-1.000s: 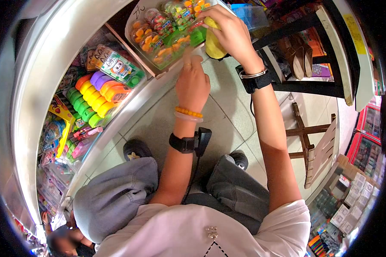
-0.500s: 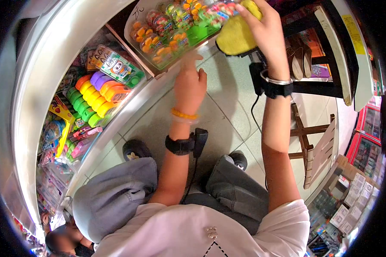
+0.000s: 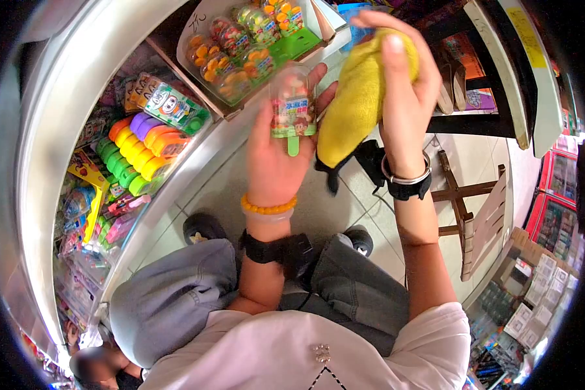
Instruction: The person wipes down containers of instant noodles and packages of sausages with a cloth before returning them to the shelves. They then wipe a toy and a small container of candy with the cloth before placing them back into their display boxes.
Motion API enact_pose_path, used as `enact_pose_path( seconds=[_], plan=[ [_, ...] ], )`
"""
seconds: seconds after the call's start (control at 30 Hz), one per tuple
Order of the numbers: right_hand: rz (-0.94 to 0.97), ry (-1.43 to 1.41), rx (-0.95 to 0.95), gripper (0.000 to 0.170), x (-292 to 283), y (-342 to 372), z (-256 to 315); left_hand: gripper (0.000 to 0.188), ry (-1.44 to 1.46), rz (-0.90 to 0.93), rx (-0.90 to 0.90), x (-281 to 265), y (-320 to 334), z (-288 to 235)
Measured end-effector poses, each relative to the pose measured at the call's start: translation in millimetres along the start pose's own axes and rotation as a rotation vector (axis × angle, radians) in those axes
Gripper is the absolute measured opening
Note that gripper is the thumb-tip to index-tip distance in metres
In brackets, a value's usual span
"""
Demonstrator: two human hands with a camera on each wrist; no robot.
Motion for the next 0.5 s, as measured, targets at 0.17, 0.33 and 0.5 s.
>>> enact_pose_path(
  seconds=[0.17, 0.33, 0.5],
  plan=[
    [0.307, 0.621, -0.501, 0.040, 62, 19, 20, 0.041, -0.731, -0.065, 0.258, -22, 14, -19],
    [0.442, 0.608, -0.485, 0.047, 79, 63, 22, 0.050, -0.648, -0.003, 0.242, -22, 13, -14],
    [0.328, 0.727, -0.432, 0.032, 65, 50, 25, 0.052, -0.618, -0.038, 0.169, -20, 19, 2]
  ],
)
Point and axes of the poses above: each hand's wrist, its own y-axis away from the middle knuckle, its own x-axis out of the palm, z = x × y, the point moved 8 cm from there along -y, towards the middle knuckle, and after that the axes turned 3 degrees about y, right-handed, at the moved point
